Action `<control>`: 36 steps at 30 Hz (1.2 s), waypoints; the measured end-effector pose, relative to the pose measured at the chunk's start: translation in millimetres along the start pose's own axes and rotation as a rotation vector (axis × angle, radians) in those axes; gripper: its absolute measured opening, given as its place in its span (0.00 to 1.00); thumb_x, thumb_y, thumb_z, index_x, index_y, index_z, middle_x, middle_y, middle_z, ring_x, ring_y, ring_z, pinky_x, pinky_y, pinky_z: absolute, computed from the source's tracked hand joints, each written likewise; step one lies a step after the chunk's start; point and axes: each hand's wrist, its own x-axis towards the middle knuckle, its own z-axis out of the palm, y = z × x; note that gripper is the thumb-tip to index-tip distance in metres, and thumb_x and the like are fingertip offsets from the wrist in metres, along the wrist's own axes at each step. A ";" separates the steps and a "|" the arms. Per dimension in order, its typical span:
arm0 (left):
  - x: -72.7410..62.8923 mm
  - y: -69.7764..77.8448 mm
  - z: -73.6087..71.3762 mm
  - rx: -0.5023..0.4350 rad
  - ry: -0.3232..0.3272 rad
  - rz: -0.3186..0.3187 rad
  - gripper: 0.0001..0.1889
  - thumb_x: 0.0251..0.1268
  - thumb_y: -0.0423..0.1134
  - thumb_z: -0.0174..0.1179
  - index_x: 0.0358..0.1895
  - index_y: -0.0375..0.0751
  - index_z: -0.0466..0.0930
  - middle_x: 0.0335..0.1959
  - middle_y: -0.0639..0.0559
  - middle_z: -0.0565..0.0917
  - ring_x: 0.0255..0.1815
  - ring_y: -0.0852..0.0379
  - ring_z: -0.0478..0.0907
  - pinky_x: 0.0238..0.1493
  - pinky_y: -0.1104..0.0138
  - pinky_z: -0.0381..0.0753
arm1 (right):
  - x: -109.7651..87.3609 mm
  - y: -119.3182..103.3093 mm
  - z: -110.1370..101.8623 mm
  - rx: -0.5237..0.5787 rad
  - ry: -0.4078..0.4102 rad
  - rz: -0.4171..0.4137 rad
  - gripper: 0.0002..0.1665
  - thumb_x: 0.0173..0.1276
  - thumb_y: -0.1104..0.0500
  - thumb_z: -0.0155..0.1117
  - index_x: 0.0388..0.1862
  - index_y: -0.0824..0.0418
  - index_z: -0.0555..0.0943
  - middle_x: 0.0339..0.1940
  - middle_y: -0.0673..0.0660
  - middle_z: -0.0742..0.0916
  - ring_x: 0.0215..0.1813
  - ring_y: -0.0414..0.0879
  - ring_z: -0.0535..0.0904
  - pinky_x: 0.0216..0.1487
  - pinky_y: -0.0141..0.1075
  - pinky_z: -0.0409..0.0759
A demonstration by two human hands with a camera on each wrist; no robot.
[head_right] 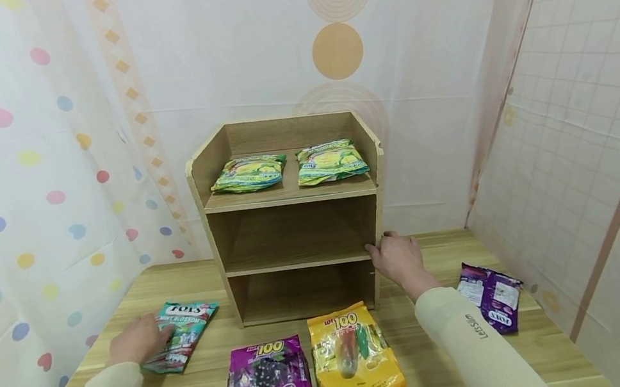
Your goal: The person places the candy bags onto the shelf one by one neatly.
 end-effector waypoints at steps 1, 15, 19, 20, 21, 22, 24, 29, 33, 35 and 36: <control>-0.4 -1.1 -0.4 -0.006 -0.011 -0.009 0.32 0.72 0.52 0.53 0.55 0.18 0.72 0.50 0.22 0.75 0.50 0.26 0.74 0.44 0.35 0.75 | -0.2 0.0 -0.2 0.001 -0.001 0.003 0.35 0.78 0.47 0.50 0.08 0.58 0.71 0.55 0.72 0.83 0.55 0.66 0.81 0.56 0.59 0.74; -1.9 -2.3 2.0 -0.055 -0.142 -0.059 0.38 0.72 0.59 0.51 0.55 0.16 0.72 0.50 0.19 0.75 0.50 0.23 0.75 0.45 0.34 0.74 | -1.6 -0.9 0.0 0.006 0.026 -0.002 0.34 0.77 0.49 0.52 0.07 0.58 0.70 0.54 0.72 0.83 0.54 0.66 0.81 0.56 0.58 0.75; -2.1 -2.6 0.2 -0.041 -0.160 -0.062 0.42 0.71 0.62 0.51 0.59 0.15 0.68 0.53 0.18 0.73 0.53 0.22 0.73 0.46 0.34 0.74 | -1.0 -0.5 0.3 0.008 0.033 0.001 0.34 0.77 0.48 0.52 0.07 0.58 0.70 0.53 0.72 0.83 0.53 0.66 0.81 0.55 0.58 0.75; -2.5 -2.3 -0.5 -0.039 -0.164 -0.060 0.43 0.71 0.62 0.51 0.59 0.15 0.67 0.53 0.18 0.73 0.53 0.22 0.73 0.46 0.34 0.74 | -0.7 -0.2 0.6 0.005 0.031 0.000 0.34 0.77 0.48 0.52 0.07 0.58 0.70 0.53 0.72 0.83 0.53 0.66 0.81 0.54 0.58 0.75; -2.7 -2.3 -1.1 -0.040 -0.166 -0.056 0.43 0.71 0.62 0.52 0.59 0.14 0.66 0.53 0.18 0.73 0.53 0.22 0.73 0.45 0.35 0.74 | -0.1 0.0 0.8 0.008 0.022 0.006 0.35 0.77 0.48 0.51 0.07 0.59 0.70 0.54 0.73 0.83 0.53 0.66 0.81 0.55 0.58 0.75; -3.2 -1.7 -2.0 -0.042 -0.169 -0.052 0.43 0.71 0.61 0.52 0.59 0.14 0.66 0.54 0.18 0.73 0.54 0.23 0.73 0.45 0.35 0.75 | 0.4 0.4 1.2 0.004 0.019 0.006 0.35 0.77 0.48 0.51 0.08 0.59 0.70 0.54 0.73 0.83 0.53 0.66 0.81 0.55 0.58 0.75; -4.3 -1.1 -3.3 -0.051 -0.174 -0.043 0.41 0.71 0.60 0.52 0.57 0.14 0.67 0.52 0.19 0.74 0.53 0.24 0.74 0.45 0.37 0.76 | 1.0 1.3 1.9 -0.003 0.011 0.009 0.35 0.78 0.47 0.50 0.08 0.59 0.71 0.54 0.72 0.83 0.53 0.66 0.81 0.54 0.58 0.75; -6.1 -0.8 -4.3 -0.067 -0.182 -0.024 0.37 0.71 0.58 0.54 0.51 0.15 0.72 0.47 0.22 0.77 0.47 0.30 0.78 0.45 0.40 0.77 | 0.8 1.6 2.2 -0.007 -0.002 0.017 0.35 0.78 0.47 0.49 0.08 0.58 0.71 0.55 0.72 0.83 0.53 0.66 0.81 0.55 0.58 0.75; -6.6 -0.4 -4.8 -0.070 -0.183 -0.014 0.37 0.71 0.58 0.54 0.49 0.16 0.74 0.46 0.23 0.77 0.46 0.33 0.78 0.46 0.41 0.77 | 0.7 0.8 1.9 -0.005 0.005 0.019 0.35 0.78 0.47 0.50 0.08 0.58 0.71 0.55 0.72 0.83 0.53 0.66 0.81 0.55 0.58 0.75; -6.9 0.2 -5.5 -0.075 -0.185 -0.015 0.37 0.71 0.58 0.54 0.50 0.16 0.74 0.47 0.22 0.77 0.46 0.33 0.78 0.46 0.40 0.77 | 0.9 1.0 2.3 -0.007 0.010 0.017 0.34 0.77 0.47 0.51 0.08 0.58 0.71 0.54 0.72 0.83 0.53 0.66 0.81 0.54 0.58 0.75; -7.1 0.3 -5.7 -0.080 -0.187 -0.019 0.37 0.70 0.59 0.55 0.50 0.17 0.74 0.47 0.22 0.77 0.46 0.33 0.78 0.46 0.40 0.77 | 1.1 1.5 2.7 -0.008 0.010 0.016 0.34 0.77 0.47 0.51 0.08 0.58 0.71 0.54 0.72 0.83 0.53 0.66 0.81 0.54 0.58 0.75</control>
